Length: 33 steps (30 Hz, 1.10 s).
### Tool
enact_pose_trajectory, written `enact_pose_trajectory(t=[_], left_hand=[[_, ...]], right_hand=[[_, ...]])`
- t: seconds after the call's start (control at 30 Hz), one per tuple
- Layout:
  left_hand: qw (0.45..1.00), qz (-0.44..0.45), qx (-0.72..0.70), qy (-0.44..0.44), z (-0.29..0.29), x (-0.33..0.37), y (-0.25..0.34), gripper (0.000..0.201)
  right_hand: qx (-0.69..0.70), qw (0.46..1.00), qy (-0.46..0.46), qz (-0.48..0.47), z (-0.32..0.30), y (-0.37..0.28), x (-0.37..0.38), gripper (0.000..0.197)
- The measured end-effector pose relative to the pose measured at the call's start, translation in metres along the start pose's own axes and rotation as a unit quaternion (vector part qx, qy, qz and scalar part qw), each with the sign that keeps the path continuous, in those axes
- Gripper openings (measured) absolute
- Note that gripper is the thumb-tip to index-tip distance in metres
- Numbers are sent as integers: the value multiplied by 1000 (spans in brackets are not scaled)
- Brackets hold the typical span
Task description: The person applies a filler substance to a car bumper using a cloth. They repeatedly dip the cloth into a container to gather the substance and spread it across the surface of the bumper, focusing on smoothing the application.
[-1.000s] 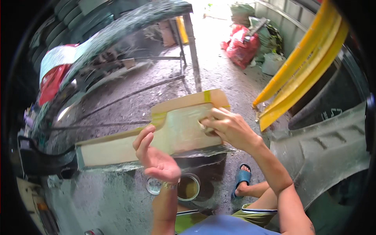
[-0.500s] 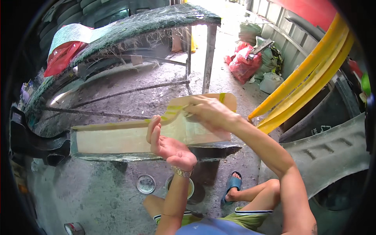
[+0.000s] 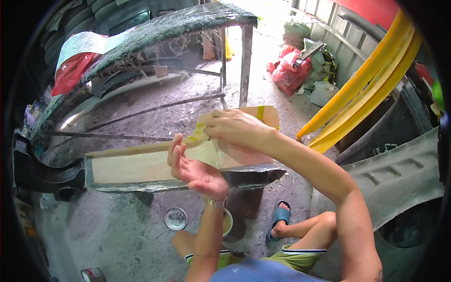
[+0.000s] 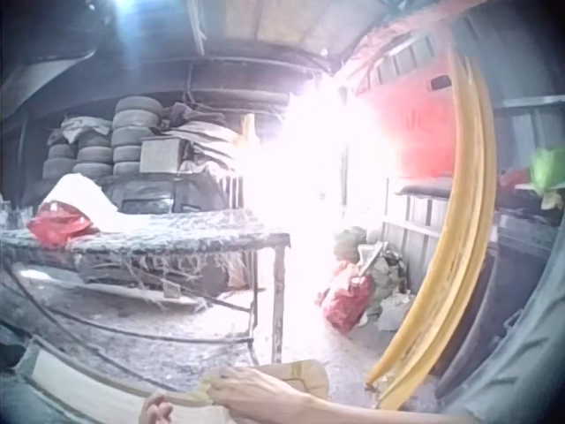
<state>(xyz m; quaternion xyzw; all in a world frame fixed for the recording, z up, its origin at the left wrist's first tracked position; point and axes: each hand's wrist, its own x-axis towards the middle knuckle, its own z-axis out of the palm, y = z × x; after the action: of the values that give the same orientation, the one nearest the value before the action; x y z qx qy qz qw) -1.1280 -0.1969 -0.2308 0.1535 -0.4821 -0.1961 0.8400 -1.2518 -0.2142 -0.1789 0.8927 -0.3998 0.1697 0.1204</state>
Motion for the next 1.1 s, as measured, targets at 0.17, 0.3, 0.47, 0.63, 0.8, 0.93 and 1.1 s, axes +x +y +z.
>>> enact_pose_trajectory(t=[0.17,0.3,0.47,0.63,0.8,0.93,1.1], left_hand=[[1000,21,19,-13,0,2,-1,63],[999,30,11,2,1,-2,-3,64],[999,42,20,2,7,-3,-4,65],[999,34,26,-2,2,7,-2,65],[998,-45,-34,-39,8,11,-5,65],[996,-38,-23,-76,-40,40,4,61],[981,-122,96,-115,-165,55,29,40]], right_hand=[[90,964,-237,78,14,-15,22,13],[368,904,-186,118,5,-18,-10,21],[468,852,-95,217,-24,-10,-91,24],[428,786,-238,378,-88,14,-175,21],[482,783,-58,389,-114,-35,-244,12],[664,584,-57,463,-15,-112,-243,16],[753,332,-101,559,133,-169,-208,34]])
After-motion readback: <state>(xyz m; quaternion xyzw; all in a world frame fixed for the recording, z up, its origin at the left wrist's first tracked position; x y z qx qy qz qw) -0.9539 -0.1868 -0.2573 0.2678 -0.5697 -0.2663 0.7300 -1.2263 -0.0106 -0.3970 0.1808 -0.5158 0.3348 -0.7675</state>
